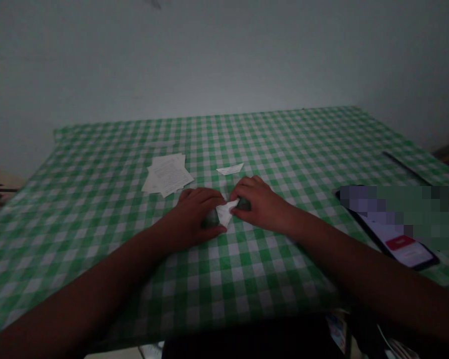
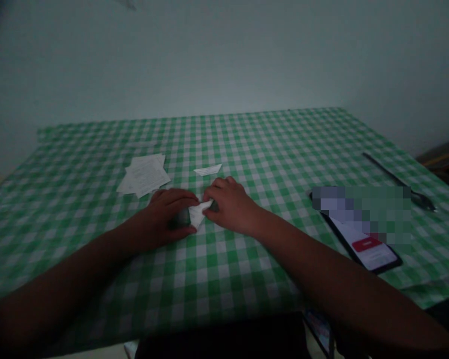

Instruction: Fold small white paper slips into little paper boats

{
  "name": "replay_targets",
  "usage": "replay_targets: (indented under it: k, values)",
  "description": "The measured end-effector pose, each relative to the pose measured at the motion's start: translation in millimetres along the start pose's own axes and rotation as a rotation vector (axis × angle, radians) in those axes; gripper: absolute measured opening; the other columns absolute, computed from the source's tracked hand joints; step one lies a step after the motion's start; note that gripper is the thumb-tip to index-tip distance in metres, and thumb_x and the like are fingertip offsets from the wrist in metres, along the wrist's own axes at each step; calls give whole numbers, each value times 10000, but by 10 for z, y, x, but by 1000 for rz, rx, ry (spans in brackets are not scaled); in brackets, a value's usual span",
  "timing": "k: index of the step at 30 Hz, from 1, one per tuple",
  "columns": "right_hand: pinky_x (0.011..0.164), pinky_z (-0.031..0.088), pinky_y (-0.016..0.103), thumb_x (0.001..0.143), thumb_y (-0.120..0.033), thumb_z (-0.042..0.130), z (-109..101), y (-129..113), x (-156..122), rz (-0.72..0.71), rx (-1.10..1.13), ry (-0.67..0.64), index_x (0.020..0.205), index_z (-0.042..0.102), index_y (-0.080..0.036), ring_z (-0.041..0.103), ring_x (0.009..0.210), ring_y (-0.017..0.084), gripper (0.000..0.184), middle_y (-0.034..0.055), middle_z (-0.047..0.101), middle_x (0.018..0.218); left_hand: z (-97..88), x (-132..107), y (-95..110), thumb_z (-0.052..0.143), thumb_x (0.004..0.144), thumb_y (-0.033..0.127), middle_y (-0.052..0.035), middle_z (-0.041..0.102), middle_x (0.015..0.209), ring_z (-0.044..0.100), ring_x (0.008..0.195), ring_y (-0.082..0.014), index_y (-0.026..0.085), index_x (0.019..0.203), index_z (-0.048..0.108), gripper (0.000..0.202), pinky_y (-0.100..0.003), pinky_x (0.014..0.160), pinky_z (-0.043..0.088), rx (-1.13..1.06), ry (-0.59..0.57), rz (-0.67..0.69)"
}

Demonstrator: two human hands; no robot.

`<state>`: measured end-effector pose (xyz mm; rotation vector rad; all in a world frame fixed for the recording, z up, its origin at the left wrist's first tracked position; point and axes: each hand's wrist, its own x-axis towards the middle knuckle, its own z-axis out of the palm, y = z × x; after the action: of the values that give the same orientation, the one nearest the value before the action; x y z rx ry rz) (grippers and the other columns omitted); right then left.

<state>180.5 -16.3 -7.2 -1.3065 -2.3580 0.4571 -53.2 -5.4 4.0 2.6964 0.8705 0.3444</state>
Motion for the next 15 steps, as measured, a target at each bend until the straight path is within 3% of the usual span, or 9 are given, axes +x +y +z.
replay_targets:
  k: [4,9,12,15]
  values:
    - [900,415,383,821,-220,715,-22,-11,-2,-28,58,45,933,636,-193,520,988,231,139,61,621,992,6,1,5,666,860,405,-74,587,1308,496,1241,-282,248,1307,503,501,-481,1033,328,-12,0,-14]
    - [843,423,332,861,-173,657,-38,-66,-2,-93,196,85,891,600,-204,558,858,168,71,5,637,866,50,23,-16,597,914,387,-50,657,1124,568,1095,-249,230,1174,585,303,-451,964,381,-62,61,-33]
    - [767,439,303,852,-167,646,-31,-111,-9,-34,305,104,910,602,-210,583,818,151,84,-6,644,860,47,34,-16,548,938,354,-37,671,974,604,942,-214,213,1088,619,218,-421,894,436,-130,80,-85]
    - [754,470,305,811,-189,685,-22,-140,-13,98,477,146,994,601,-219,628,807,149,203,-8,673,872,10,35,3,551,928,362,-43,675,975,627,896,-205,213,1065,633,218,-393,847,480,-235,135,-155]
